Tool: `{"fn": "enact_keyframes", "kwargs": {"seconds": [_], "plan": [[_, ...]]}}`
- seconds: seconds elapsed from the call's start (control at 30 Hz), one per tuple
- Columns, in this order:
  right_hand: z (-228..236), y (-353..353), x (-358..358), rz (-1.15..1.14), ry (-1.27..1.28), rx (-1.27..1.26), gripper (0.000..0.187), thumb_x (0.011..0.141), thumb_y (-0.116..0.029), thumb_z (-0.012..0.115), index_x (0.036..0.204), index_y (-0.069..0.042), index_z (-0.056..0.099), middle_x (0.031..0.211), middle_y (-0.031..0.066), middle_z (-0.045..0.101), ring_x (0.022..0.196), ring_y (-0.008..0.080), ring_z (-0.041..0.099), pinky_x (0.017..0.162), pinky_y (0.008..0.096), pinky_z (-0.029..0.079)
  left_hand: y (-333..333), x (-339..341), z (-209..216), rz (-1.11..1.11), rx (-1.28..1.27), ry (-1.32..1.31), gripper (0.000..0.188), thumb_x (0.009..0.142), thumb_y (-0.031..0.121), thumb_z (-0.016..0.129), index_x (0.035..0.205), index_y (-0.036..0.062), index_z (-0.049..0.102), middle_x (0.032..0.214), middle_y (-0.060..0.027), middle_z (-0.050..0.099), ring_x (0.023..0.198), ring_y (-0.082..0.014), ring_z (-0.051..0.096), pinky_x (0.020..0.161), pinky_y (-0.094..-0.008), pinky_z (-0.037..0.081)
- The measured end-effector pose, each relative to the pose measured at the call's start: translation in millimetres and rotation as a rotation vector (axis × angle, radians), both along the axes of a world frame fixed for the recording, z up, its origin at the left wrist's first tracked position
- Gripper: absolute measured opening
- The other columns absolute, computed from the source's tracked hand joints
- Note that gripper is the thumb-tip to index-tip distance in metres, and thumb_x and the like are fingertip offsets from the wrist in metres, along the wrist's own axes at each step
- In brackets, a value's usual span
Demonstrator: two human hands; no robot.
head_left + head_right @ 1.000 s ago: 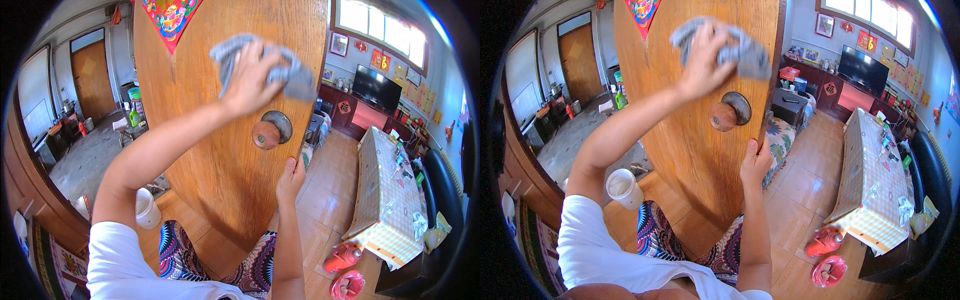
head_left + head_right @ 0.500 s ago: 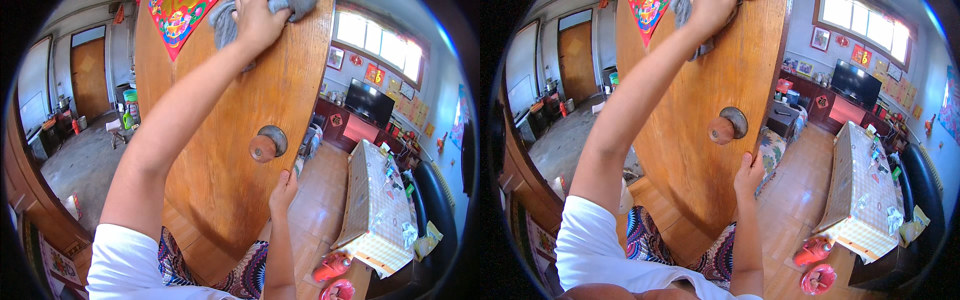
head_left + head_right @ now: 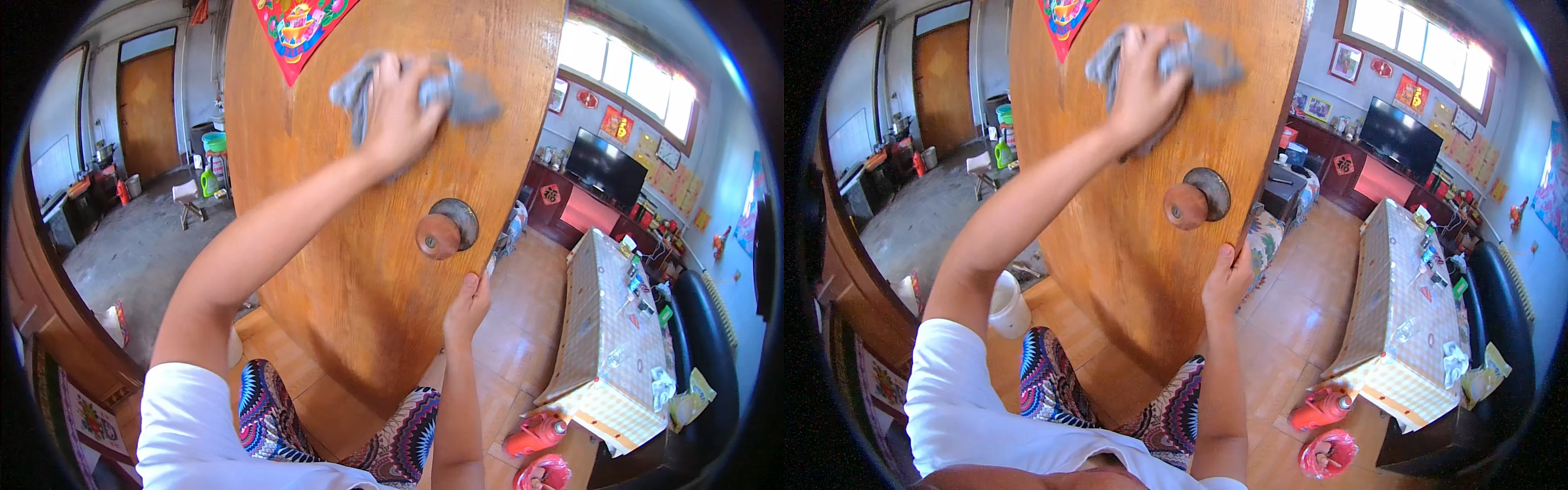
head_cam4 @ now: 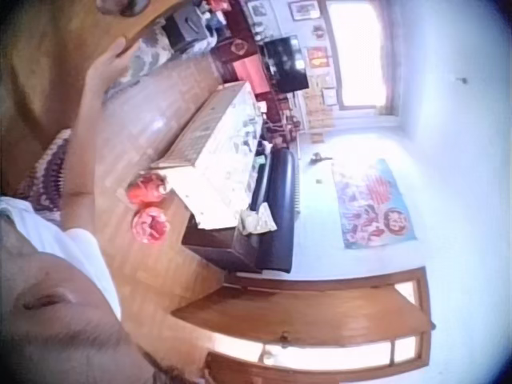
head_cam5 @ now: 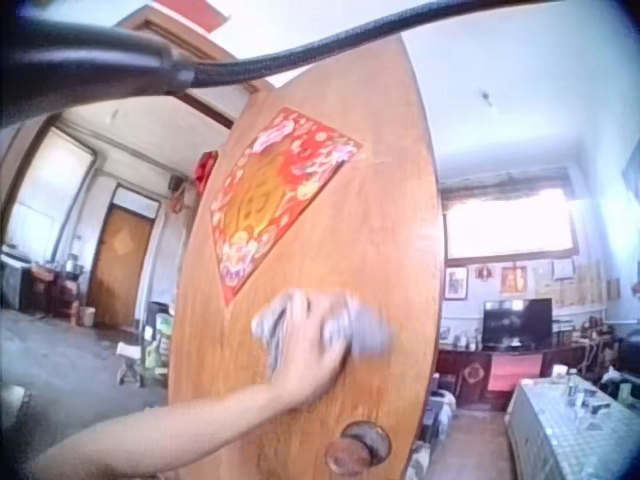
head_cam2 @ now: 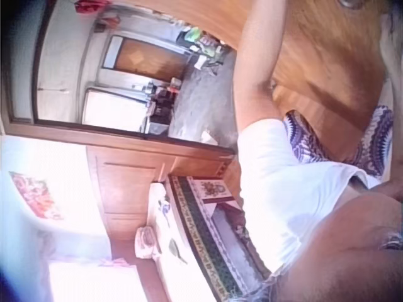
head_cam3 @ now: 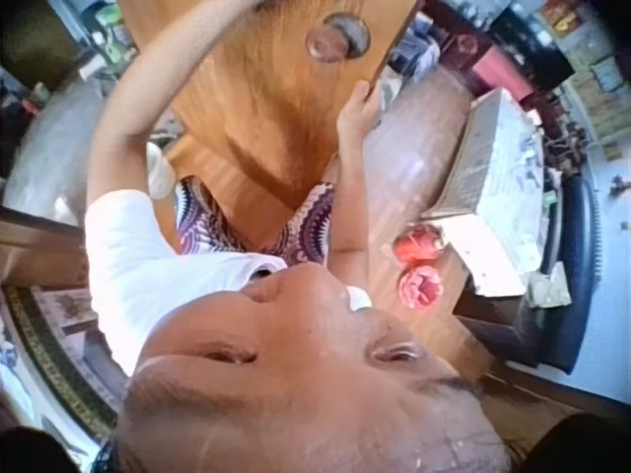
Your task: The person wipes the surface of a wooden door with a gray cloth, moving in circular and vertical motions around the doorknob and across the door panel. The person repeatedly wipes the same areas without visible dirt removal or change in surface condition.
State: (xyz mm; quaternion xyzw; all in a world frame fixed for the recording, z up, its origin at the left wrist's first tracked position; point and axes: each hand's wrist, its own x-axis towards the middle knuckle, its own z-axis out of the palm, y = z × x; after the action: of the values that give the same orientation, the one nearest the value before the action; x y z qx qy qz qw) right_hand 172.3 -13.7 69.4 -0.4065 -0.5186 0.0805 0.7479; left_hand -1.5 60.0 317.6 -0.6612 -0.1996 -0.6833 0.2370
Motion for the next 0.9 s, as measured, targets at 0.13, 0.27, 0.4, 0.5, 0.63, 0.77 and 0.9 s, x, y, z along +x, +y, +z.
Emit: {"fn": "enact_keyframes", "kwargs": {"seconds": [0.13, 0.27, 0.4, 0.5, 0.63, 0.77, 0.9], "plan": [[0.7, 0.4, 0.5, 0.034, -0.012, -0.039, 0.054, 0.104, -0.049, 0.062, 0.120, 0.003, 0.063, 0.097, 0.0121, 0.069, 0.088, 0.0225, 0.062, 0.082, 0.0375, 0.049, 13.0, 7.6, 35.5, -0.056, 0.042, -0.244, 0.033, 0.088, 0.020, 0.076, 0.118, 0.0126, 0.065, 0.114, -0.0161, 0.061, 0.111, -0.0371, 0.058, 0.094, -0.0447, 0.047], [17.2, -19.5, 1.7, -0.372, -0.068, 0.155, 0.057, 0.096, -0.046, 0.073, 0.130, -0.001, 0.061, 0.119, 0.0139, 0.062, 0.103, 0.0254, 0.057, 0.095, 0.0393, 0.045, -17.6, -10.5, -2.0, -0.657, -0.305, -0.255, 0.027, 0.095, 0.017, 0.069, 0.120, 0.0092, 0.064, 0.101, -0.0075, 0.067, 0.092, -0.0230, 0.065, 0.082, -0.0359, 0.052], [82.2, -57.6, -12.8, -0.460, -0.379, 0.433, 0.065, 0.090, -0.047, 0.079, 0.134, -0.003, 0.060, 0.136, 0.0179, 0.053, 0.118, 0.0319, 0.051, 0.104, 0.0461, 0.041, -78.8, -43.8, -37.8, -1.174, -0.852, -0.341, 0.026, 0.099, 0.007, 0.054, 0.124, 0.0073, 0.063, 0.102, -0.0011, 0.071, 0.086, -0.0110, 0.065, 0.081, -0.0295, 0.054], [138.0, -78.2, -45.2, -0.295, -0.585, 0.474, 0.069, 0.087, -0.048, 0.081, 0.136, -0.003, 0.060, 0.143, 0.0205, 0.050, 0.129, 0.0361, 0.047, 0.110, 0.0489, 0.038, -107.8, -45.6, -73.6, -1.267, -1.018, -0.290, 0.042, 0.098, 0.005, 0.050, 0.139, 0.0069, 0.059, 0.121, -0.0067, 0.070, 0.105, -0.0142, 0.067, 0.092, -0.0306, 0.055], [149.8, -79.3, -80.6, -0.078, -0.719, 0.387, 0.049, 0.095, -0.030, 0.075, 0.134, -0.004, 0.064, 0.136, 0.0225, 0.058, 0.129, 0.0385, 0.054, 0.111, 0.0472, 0.040, -135.3, -49.3, -104.9, -1.531, -1.265, -0.340, 0.038, 0.106, 0.019, 0.050, 0.141, 0.0071, 0.057, 0.128, -0.0069, 0.068, 0.114, -0.0164, 0.067, 0.099, -0.0354, 0.055], [150.2, -77.9, -87.2, 0.168, -0.589, 0.166, 0.034, 0.100, -0.014, 0.065, 0.132, -0.001, 0.064, 0.126, 0.0204, 0.065, 0.122, 0.0298, 0.061, 0.108, 0.0390, 0.045, -140.4, -32.6, -141.7, -1.708, -1.390, -0.487, 0.046, 0.109, 0.042, 0.051, 0.141, 0.0089, 0.053, 0.125, -0.0055, 0.065, 0.114, -0.0168, 0.065, 0.098, -0.0357, 0.053], [215.9, -68.7, -65.4, -0.114, -0.454, 0.440, 0.036, 0.103, -0.012, 0.062, 0.135, 0.004, 0.060, 0.128, 0.0181, 0.065, 0.122, 0.0276, 0.061, 0.108, 0.0382, 0.045, -148.9, -31.7, -168.2, -1.448, -1.057, -0.313, 0.046, 0.106, 0.035, 0.062, 0.141, 0.0086, 0.050, 0.134, -0.0065, 0.054, 0.125, -0.0177, 0.053, 0.097, -0.0334, 0.048]]}}
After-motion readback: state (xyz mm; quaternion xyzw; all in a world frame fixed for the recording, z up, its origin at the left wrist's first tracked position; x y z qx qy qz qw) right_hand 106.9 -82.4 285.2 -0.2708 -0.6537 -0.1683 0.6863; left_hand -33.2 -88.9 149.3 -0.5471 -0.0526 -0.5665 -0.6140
